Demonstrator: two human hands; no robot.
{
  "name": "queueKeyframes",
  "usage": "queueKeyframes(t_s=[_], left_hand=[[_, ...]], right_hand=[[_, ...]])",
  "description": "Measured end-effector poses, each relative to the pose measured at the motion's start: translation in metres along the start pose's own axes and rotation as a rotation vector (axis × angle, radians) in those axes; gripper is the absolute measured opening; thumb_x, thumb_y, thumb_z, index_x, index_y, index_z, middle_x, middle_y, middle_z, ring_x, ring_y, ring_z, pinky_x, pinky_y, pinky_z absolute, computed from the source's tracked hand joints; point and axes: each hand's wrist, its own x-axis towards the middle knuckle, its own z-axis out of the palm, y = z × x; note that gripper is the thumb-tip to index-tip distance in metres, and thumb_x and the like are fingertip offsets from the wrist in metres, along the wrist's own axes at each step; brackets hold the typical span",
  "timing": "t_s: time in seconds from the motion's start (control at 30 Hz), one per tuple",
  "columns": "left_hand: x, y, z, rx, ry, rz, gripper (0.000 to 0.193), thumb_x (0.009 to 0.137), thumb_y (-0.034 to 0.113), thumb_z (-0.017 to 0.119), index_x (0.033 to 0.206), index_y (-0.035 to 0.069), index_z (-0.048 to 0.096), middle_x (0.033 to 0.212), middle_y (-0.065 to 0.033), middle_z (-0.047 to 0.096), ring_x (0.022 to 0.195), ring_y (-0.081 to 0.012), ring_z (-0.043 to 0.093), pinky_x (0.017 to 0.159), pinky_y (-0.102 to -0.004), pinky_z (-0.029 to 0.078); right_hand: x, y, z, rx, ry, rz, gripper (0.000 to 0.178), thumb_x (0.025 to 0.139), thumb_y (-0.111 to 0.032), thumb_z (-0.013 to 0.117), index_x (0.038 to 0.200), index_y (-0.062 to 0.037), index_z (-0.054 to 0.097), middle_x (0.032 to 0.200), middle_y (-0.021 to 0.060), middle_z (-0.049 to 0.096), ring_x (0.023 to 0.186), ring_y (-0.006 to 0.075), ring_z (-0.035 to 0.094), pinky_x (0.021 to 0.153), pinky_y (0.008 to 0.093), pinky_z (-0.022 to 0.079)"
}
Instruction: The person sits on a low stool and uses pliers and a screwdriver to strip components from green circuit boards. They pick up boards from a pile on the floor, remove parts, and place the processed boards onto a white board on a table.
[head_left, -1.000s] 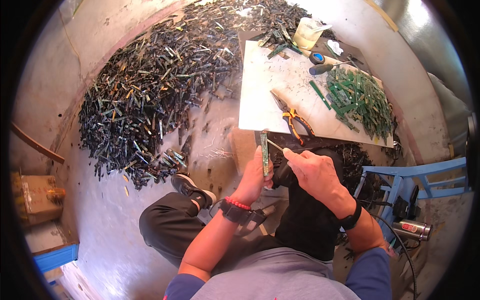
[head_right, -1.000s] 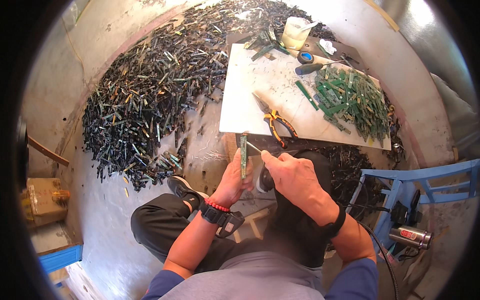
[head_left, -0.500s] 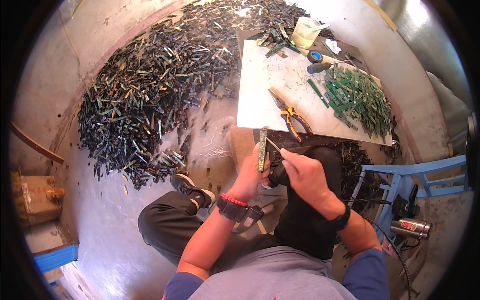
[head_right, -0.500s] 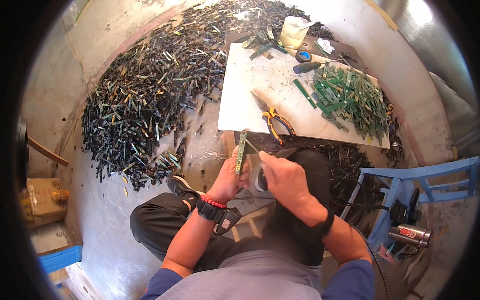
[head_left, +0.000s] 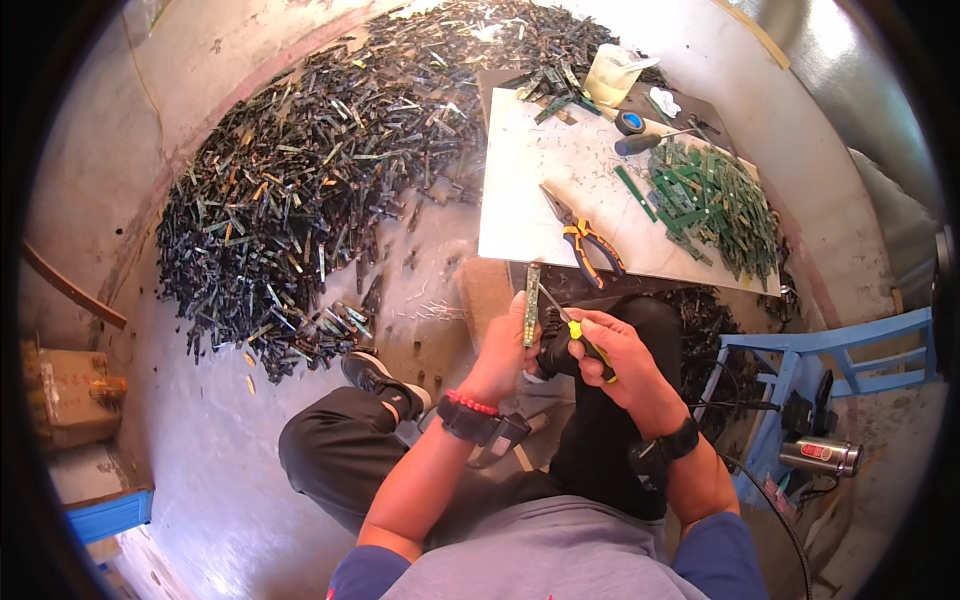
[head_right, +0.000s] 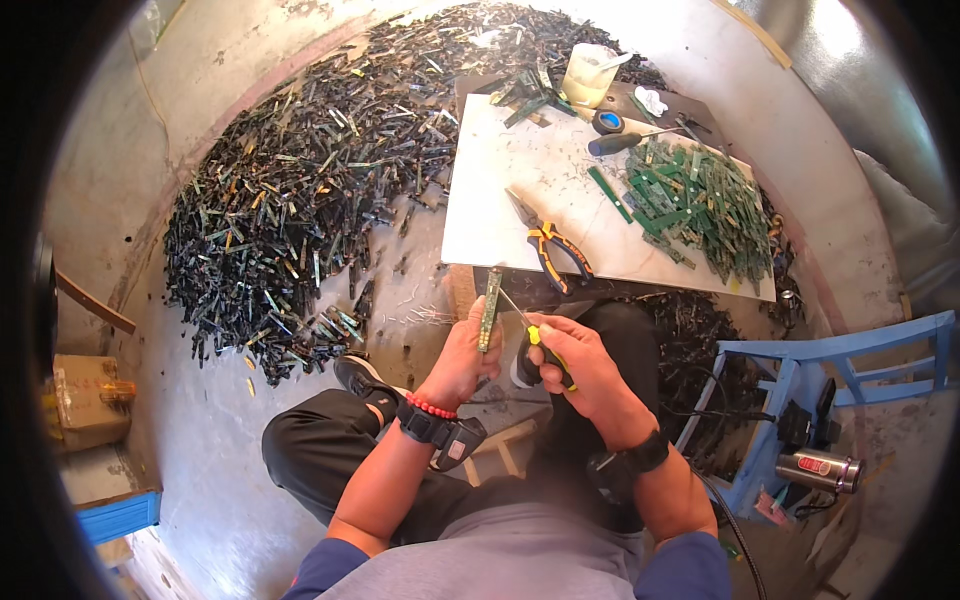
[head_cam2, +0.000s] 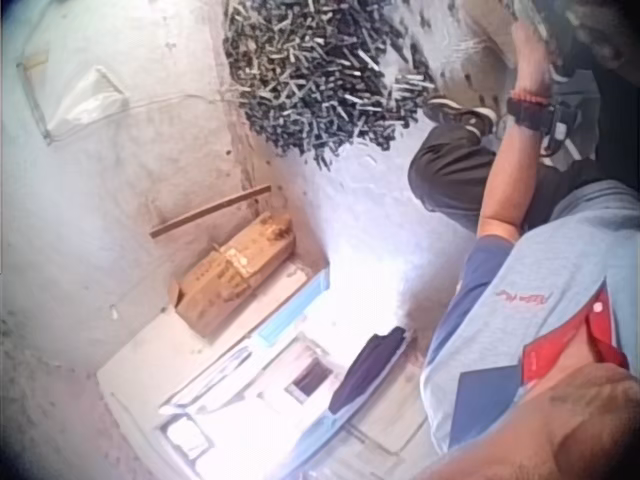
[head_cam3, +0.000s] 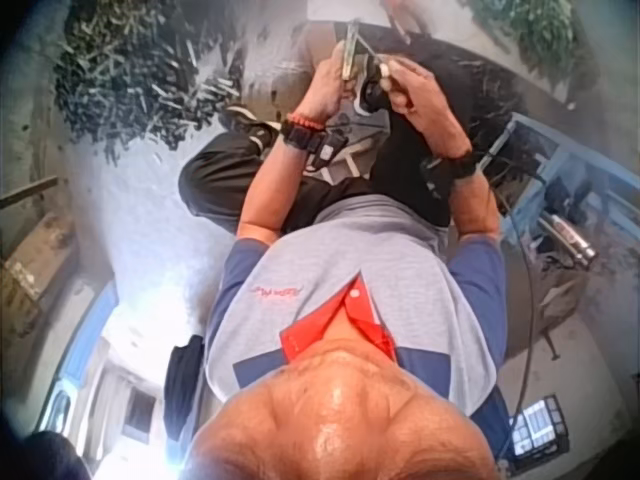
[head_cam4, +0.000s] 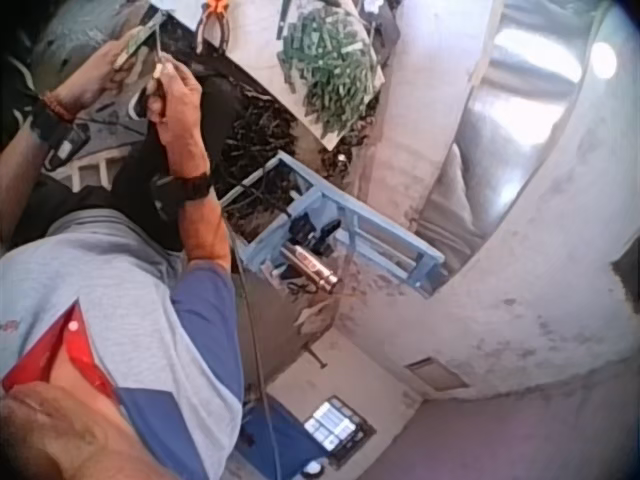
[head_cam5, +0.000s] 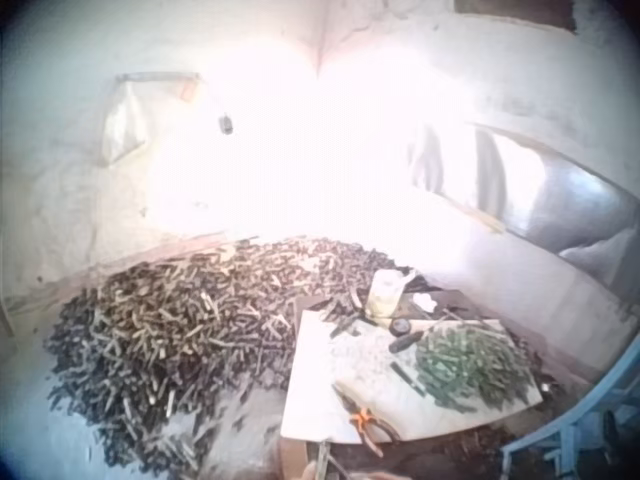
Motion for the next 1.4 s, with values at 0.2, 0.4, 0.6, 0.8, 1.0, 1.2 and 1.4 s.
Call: queueKeyframes(t_s=[0.2, 0.4, 0.6, 0.8, 1.0, 1.2, 1.4], left_hand=[[-0.001, -0.01, 0.003, 0.037, 0.027, 0.039, 0.048, 0.097, 0.051, 0.035, 0.064, 0.016, 0.04, 0.055, 0.0066, 0.031, 0.044, -0.007, 0.028, 0.04, -0.0235, 0.027], [0.007, -0.021, 0.004, 0.167, 0.096, 0.131, 0.06, 0.097, 0.052, 0.03, 0.061, 0.008, 0.049, 0.052, -0.0004, 0.044, 0.04, -0.0102, 0.04, 0.038, -0.025, 0.035], [0.003, -0.021, 0.012, 0.181, 0.174, 0.155, 0.061, 0.097, 0.051, 0.032, 0.065, 0.005, 0.055, 0.055, -0.0013, 0.05, 0.042, -0.0094, 0.045, 0.038, -0.024, 0.035], [-0.005, -0.013, 0.019, 0.152, 0.167, 0.167, 0.056, 0.096, 0.054, 0.035, 0.069, 0.008, 0.055, 0.056, 0.0027, 0.045, 0.046, -0.0077, 0.04, 0.042, -0.0239, 0.033], [-0.001, -0.018, 0.014, 0.174, 0.151, 0.138, 0.055, 0.096, 0.054, 0.033, 0.068, 0.01, 0.054, 0.055, 0.0031, 0.043, 0.046, -0.0083, 0.038, 0.041, -0.0245, 0.031], [0.006, -0.026, 0.008, 0.118, 0.111, 0.14, 0.058, 0.097, 0.053, 0.03, 0.061, 0.01, 0.046, 0.051, 0.0023, 0.038, 0.041, -0.0084, 0.035, 0.037, -0.0237, 0.032], [0.002, -0.022, 0.011, 0.2, 0.13, 0.163, 0.056, 0.098, 0.05, 0.032, 0.061, 0.011, 0.045, 0.051, 0.0029, 0.037, 0.042, -0.0083, 0.036, 0.039, -0.0237, 0.032]], right_hand=[[-0.017, 0.018, 0.01, -0.375, 0.053, -0.246, 0.037, 0.088, -0.004, 0.052, 0.125, 0.0, 0.051, 0.082, 0.0051, 0.058, 0.063, 0.0116, 0.056, 0.053, 0.025, 0.049], [-0.023, 0.039, 0.029, -1.226, 0.347, -0.704, 0.038, 0.082, 0.0, 0.054, 0.12, 0.0004, 0.055, 0.086, 0.0182, 0.058, 0.072, 0.0339, 0.06, 0.067, 0.0398, 0.049], [-0.027, 0.041, 0.031, -0.492, 0.187, -0.31, 0.038, 0.091, -0.007, 0.049, 0.129, -0.0009, 0.046, 0.083, 0.0087, 0.059, 0.064, 0.0161, 0.059, 0.052, 0.0277, 0.047], [-0.017, 0.035, 0.025, 0.201, -0.077, -0.054, 0.039, 0.095, -0.013, 0.047, 0.133, -0.0032, 0.04, 0.078, 0.0043, 0.056, 0.051, 0.0084, 0.051, 0.043, 0.022, 0.042], [-0.014, 0.04, 0.023, -0.141, 0.107, -0.244, 0.036, 0.094, -0.011, 0.05, 0.129, -0.004, 0.048, 0.072, 0.003, 0.055, 0.042, 0.0056, 0.042, 0.036, 0.02, 0.032], [-0.006, 0.041, 0.016, -0.64, 0.187, -0.511, 0.034, 0.09, -0.008, 0.054, 0.123, 0.0001, 0.055, 0.066, 0.0068, 0.056, 0.05, 0.0091, 0.049, 0.046, 0.0263, 0.042], [0.003, 0.038, 0.01, -1.234, 0.24, -0.918, 0.036, 0.083, -0.003, 0.056, 0.119, 0.0012, 0.056, 0.073, 0.0218, 0.059, 0.06, 0.0318, 0.061, 0.054, 0.0356, 0.048]])
